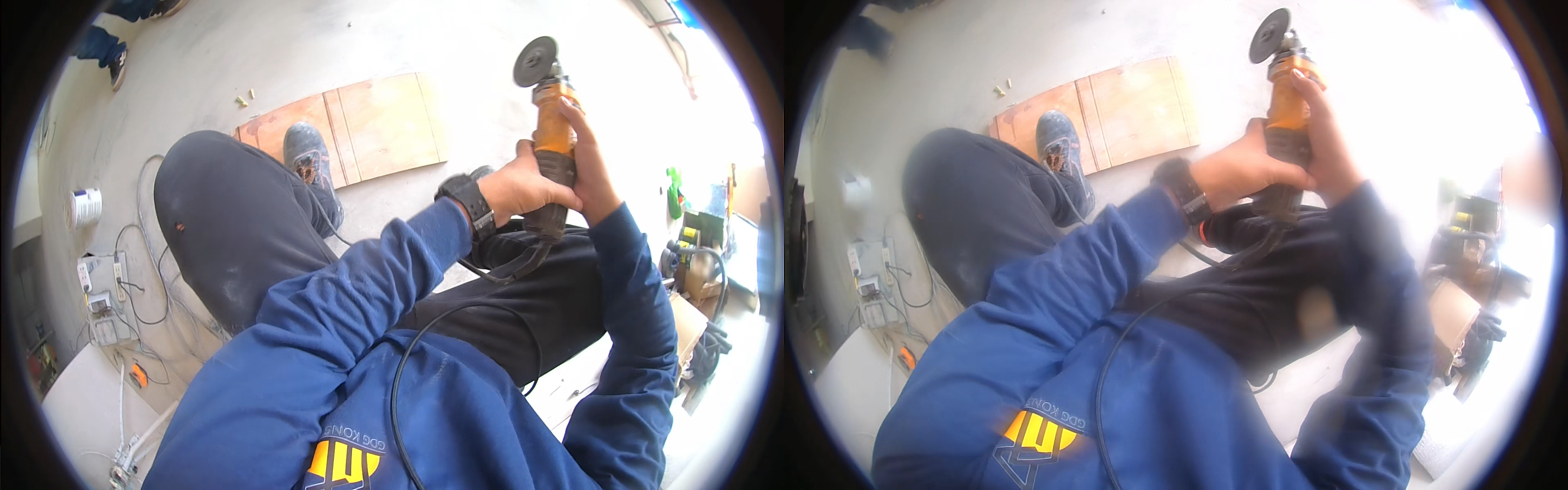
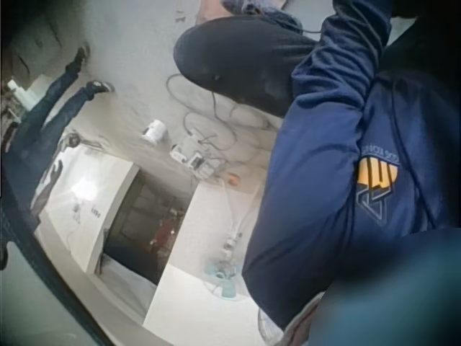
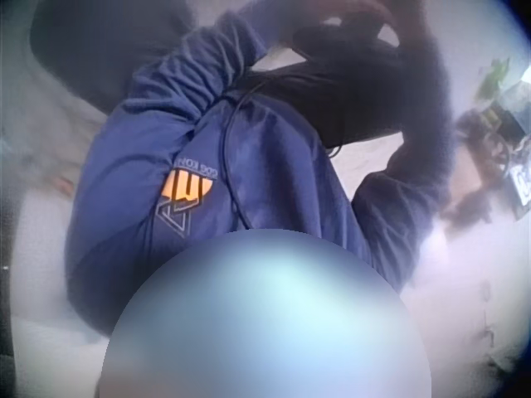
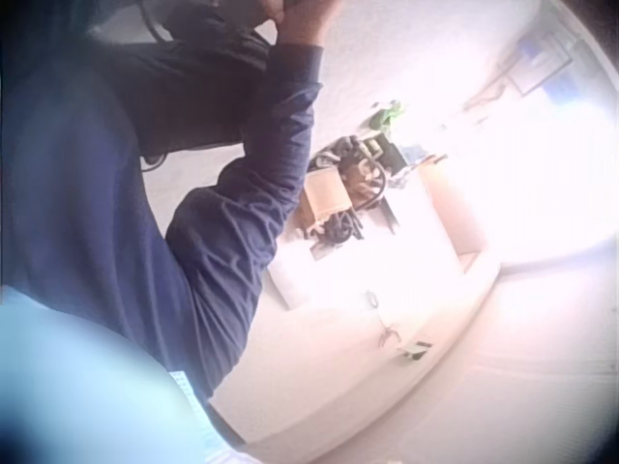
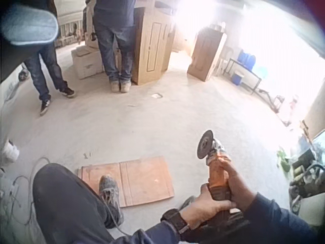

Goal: The person uses an angle grinder to cut a rectangular wooden board on the floor. They reposition the board and continue cutting along marked lines, then lift and inspect the cut piece.

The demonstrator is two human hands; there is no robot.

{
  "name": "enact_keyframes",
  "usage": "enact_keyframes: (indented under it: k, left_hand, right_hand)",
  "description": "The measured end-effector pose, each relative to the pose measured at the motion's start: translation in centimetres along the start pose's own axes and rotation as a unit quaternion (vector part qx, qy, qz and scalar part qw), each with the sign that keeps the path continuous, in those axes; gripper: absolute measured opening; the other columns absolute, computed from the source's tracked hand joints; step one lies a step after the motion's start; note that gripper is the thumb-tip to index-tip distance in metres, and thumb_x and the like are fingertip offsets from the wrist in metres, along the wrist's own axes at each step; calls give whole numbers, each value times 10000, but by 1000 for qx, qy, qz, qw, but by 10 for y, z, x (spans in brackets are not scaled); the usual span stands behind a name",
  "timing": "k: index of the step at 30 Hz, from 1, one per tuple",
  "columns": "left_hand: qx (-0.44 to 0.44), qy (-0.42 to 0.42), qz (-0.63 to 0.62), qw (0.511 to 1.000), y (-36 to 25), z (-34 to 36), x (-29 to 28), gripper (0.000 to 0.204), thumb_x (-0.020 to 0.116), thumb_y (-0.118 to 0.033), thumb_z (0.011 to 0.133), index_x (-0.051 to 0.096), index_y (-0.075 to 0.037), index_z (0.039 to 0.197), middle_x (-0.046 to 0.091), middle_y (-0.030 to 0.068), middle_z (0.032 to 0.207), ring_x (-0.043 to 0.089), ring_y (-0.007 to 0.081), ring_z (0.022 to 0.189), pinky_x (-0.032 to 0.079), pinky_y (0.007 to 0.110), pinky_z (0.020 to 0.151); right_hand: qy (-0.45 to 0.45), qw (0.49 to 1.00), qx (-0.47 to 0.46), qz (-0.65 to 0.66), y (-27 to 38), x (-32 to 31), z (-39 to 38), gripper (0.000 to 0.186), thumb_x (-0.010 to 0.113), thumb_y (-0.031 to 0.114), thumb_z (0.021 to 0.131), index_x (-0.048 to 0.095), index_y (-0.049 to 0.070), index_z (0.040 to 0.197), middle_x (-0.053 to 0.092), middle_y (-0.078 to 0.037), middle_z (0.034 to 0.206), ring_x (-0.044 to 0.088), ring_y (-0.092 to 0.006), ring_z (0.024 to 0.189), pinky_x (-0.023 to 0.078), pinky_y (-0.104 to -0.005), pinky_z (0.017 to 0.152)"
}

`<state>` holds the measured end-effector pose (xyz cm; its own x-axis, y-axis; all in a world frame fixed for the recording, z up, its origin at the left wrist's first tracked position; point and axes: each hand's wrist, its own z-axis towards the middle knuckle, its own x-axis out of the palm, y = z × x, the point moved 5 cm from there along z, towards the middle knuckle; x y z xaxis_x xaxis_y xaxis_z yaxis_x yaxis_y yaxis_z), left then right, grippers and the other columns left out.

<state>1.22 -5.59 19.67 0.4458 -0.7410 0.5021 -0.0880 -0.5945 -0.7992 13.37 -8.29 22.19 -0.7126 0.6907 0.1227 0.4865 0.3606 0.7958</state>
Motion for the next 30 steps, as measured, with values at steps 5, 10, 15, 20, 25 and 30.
enact_keyframes:
  k: [5,10,15,20,25,30]
  left_hand:
    - [4,-77,-73,994,33,20,-9,465,818,-10,773,626,70,1189,710,110,1000,701,196,897,585,346,798]
    - [-80,-136,-85,984,66,22,-25,504,777,-3,822,546,65,1265,684,123,1068,691,192,913,591,343,793]
    - [-79,-103,-92,987,72,28,-29,744,828,-61,825,371,71,1397,644,156,1181,679,215,1017,595,349,839]
    - [-105,-37,-10,994,74,36,-43,1058,901,-258,832,192,25,1565,554,209,1409,544,304,1347,501,472,1097]
    - [-219,80,36,972,112,67,-146,889,811,-488,883,434,-137,1608,518,122,1575,439,316,1493,367,516,1182]
    - [-310,-286,562,711,128,66,-359,1017,800,-417,841,292,-116,1669,224,203,1747,302,487,1547,310,624,1246]
  right_hand:
    - [7,995,99,-2,-41,-16,35,571,555,563,1001,663,32,1182,695,-127,962,703,-236,822,597,-373,781]
    - [-2,992,127,-19,-82,-18,61,599,570,619,1021,621,66,1247,690,-117,966,713,-221,789,614,-357,723]
    - [4,991,119,-58,-81,-17,66,556,597,562,1042,617,77,1314,662,-99,1092,677,-229,920,562,-371,813]
    - [49,983,169,-52,-81,-13,77,562,642,583,1011,632,92,1284,654,-65,1002,657,-183,830,554,-354,735]
    - [61,983,114,-133,-67,-38,90,467,752,375,915,594,57,1218,654,-75,978,693,-185,808,593,-321,699]
    - [15,983,123,-136,-53,-71,93,472,733,396,897,612,27,1165,664,-89,931,688,-188,757,598,-329,686]
